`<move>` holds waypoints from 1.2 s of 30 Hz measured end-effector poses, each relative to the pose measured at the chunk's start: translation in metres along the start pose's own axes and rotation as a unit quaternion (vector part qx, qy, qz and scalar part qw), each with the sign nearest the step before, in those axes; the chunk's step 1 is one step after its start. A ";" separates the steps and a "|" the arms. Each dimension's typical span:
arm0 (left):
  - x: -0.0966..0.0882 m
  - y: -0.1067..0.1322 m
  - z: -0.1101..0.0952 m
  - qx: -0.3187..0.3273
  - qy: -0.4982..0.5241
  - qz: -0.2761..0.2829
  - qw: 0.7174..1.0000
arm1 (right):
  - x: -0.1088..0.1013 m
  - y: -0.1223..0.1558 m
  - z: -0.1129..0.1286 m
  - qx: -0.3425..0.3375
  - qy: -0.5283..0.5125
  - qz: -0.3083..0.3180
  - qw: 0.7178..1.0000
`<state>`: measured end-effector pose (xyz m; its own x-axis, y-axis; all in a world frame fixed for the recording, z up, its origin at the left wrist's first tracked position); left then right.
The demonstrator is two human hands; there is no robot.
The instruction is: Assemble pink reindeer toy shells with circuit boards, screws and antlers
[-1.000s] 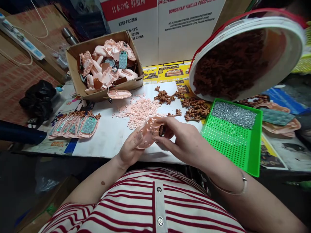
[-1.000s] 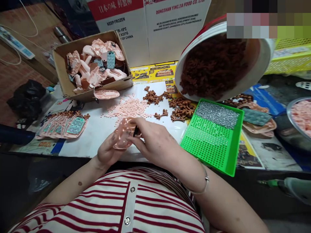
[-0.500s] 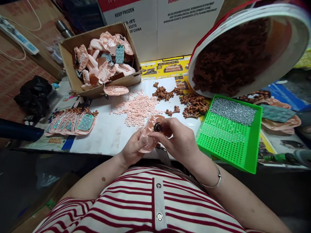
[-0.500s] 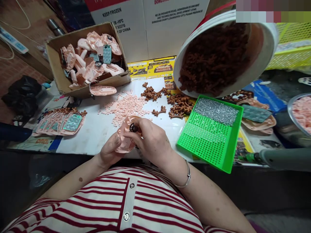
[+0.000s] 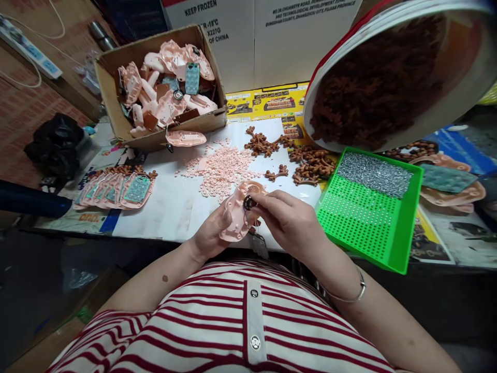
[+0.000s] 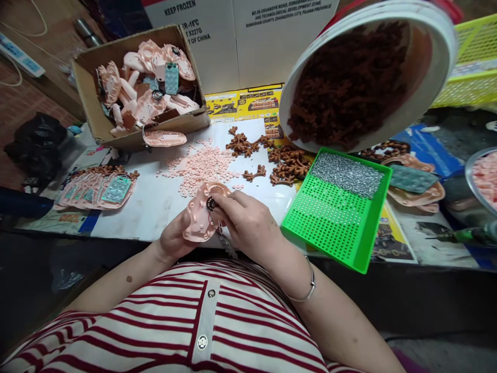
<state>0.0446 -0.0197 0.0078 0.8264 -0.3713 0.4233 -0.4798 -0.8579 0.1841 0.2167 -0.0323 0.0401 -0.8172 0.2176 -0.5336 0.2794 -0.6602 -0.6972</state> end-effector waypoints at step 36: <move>0.000 -0.013 -0.009 -0.031 -0.013 -0.142 0.989 | 0.008 0.017 -0.014 0.209 -0.205 0.059 0.954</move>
<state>0.0485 -0.0050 0.0139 0.9373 -0.1290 0.3238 -0.2441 -0.9061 0.3457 0.2221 -0.0315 0.0173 -0.9448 -0.1195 -0.3051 0.2267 -0.9107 -0.3453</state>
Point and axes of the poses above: each hand's wrist, its own y-axis away from the middle knuckle, its own x-axis out of the palm, z = x × y, the point moved 2 cm from there along -y, towards the middle knuckle, and after that the axes turned 9 degrees about -y, right-handed, at the moved point
